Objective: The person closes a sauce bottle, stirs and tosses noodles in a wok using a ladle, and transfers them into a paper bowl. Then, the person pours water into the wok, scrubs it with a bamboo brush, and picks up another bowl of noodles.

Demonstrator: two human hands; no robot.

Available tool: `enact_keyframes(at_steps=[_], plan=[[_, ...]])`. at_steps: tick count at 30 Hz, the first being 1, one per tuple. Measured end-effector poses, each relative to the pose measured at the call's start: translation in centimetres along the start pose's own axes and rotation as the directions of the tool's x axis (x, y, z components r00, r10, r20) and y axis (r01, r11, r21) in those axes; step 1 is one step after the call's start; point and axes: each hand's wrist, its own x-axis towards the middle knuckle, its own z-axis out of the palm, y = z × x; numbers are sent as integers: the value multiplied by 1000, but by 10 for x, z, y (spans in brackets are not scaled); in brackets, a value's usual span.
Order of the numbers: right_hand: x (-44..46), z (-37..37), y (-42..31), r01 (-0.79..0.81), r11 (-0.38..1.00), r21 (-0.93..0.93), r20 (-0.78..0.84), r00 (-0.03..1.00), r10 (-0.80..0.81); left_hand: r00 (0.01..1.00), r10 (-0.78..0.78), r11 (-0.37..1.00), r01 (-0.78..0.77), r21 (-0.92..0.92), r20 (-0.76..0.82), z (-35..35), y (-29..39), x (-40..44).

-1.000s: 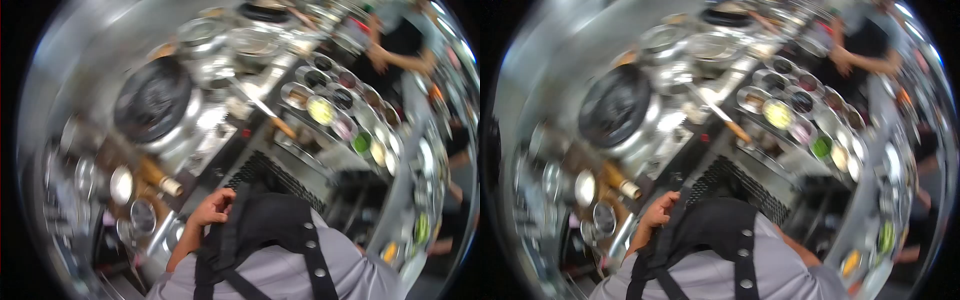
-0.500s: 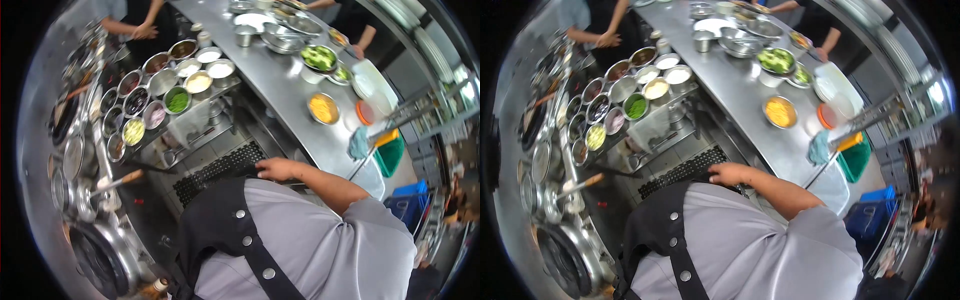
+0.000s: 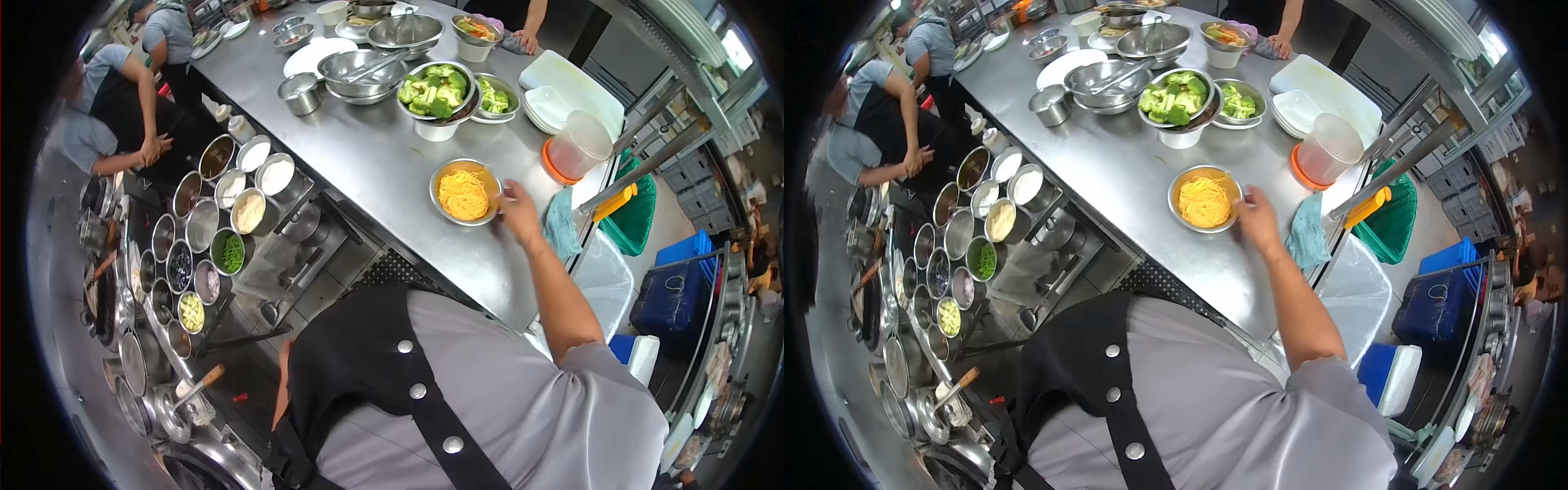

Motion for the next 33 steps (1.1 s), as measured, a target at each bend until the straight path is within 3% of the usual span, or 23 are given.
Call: enact_keyframes(at_steps=[1,3,4,6,8,10,11,13,14,15,17,21,23,25,27,29,30,31,33], plan=[[-1,9,-1,-4,1000,2,-4,1000,4,994,98,993,-101,-61,-41,2,25,29],[-6,19,-9,37,995,93,187,981,-54,997,55,820,-10,-572,62,-10,148,51],[-5,12,-2,31,973,228,223,971,-83,985,77,799,30,-601,153,-23,215,50],[-7,-32,-11,255,964,-70,57,966,-251,954,137,767,69,-638,268,-34,309,52],[-3,-80,13,335,866,-371,-67,920,-385,939,175,760,63,-647,297,-34,371,59],[-10,-126,23,336,752,-566,17,918,-397,889,196,703,167,-691,414,-30,418,65],[-16,-128,39,333,753,-567,15,919,-395,888,196,705,168,-689,417,-25,432,73],[-21,-117,85,285,543,-790,77,924,-374,842,135,802,216,-556,522,-15,454,85],[-18,-104,91,299,609,-735,83,930,-357,883,119,829,164,-534,455,-9,464,87],[-8,-88,89,336,624,-705,114,923,-368,881,118,829,167,-534,458,-2,461,95],[25,-49,66,414,667,-620,165,899,-405,879,214,598,226,-769,425,17,442,113],[139,31,18,566,662,-491,155,805,-573,923,199,584,157,-796,328,9,411,110],[173,52,-15,611,657,-442,179,778,-603,946,106,602,185,-777,308,-12,402,90],[180,61,-42,494,696,-521,418,859,-296,955,11,588,233,-775,296,-24,380,72],[178,54,9,743,566,-358,361,669,-650,988,-41,602,143,-785,148,-38,324,63],[105,12,9,705,667,-239,584,654,-482,997,-77,915,71,-397,2,-72,282,42],[77,-14,9,600,799,-38,713,577,-398,992,-125,796,79,-600,-35,-78,250,32],[48,-39,-3,337,941,27,814,539,-216,981,-184,633,69,-771,-63,-81,216,17],[19,-59,3,50,983,174,778,605,-169,959,-264,579,70,-812,-105,-101,170,-20]])
